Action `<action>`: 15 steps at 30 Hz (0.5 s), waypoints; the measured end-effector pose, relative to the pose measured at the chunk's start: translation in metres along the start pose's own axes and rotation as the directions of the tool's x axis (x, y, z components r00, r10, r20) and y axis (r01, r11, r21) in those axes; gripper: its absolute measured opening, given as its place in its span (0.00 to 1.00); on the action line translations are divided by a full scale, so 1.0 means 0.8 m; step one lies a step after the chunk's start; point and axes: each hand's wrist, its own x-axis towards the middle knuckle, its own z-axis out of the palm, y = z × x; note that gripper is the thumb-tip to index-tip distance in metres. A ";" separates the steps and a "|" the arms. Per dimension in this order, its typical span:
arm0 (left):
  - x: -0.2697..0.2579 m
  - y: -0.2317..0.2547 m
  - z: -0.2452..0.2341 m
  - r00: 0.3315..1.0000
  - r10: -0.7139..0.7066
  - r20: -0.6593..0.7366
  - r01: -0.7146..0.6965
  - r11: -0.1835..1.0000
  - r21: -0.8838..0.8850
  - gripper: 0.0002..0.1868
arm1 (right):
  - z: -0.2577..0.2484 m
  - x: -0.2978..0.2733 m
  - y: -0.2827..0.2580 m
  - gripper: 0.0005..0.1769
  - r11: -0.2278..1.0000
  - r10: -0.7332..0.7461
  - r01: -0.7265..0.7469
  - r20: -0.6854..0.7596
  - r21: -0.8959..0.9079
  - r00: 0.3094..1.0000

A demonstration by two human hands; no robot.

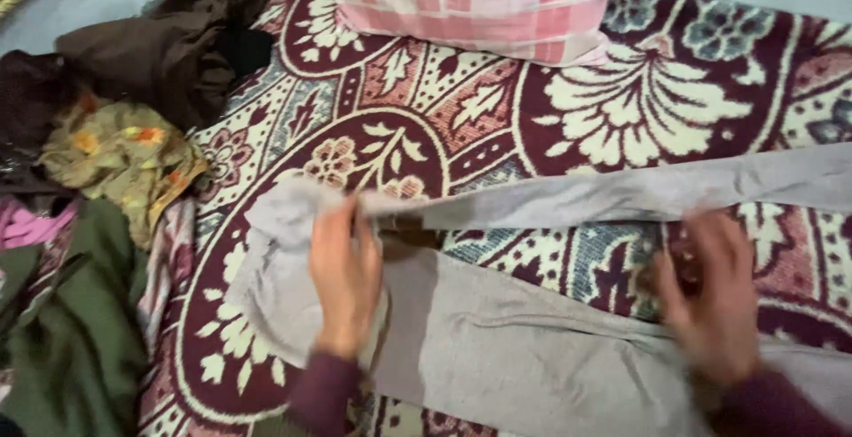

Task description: Folding a pair of grey pants on a bed and placing them neatly into a closet.

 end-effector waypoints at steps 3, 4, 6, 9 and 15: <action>-0.107 -0.016 -0.001 0.887 -0.441 0.136 0.461 0.862 -0.213 0.17 | 0.037 -0.059 -0.064 0.24 0.841 0.263 -0.321 0.189 0.435 0.946; -0.129 -0.018 0.009 0.691 -0.697 0.189 0.644 0.477 -0.598 0.17 | 0.051 -0.059 -0.091 0.26 0.985 -0.129 0.110 0.144 0.132 0.981; -0.133 -0.007 0.005 0.455 -0.822 0.342 0.562 -0.033 -0.826 0.17 | 0.078 -0.045 -0.140 0.29 0.828 -0.501 0.535 0.205 -0.171 0.841; -0.108 0.012 -0.023 0.235 -0.836 0.496 0.256 -0.439 -0.861 0.25 | 0.109 -0.022 -0.182 0.29 0.763 -0.560 0.588 0.182 -0.269 0.808; -0.065 -0.076 -0.008 0.133 -0.836 0.533 0.275 -0.485 -0.830 0.33 | 0.168 -0.011 -0.149 0.31 0.733 -0.520 0.650 0.450 -0.201 0.726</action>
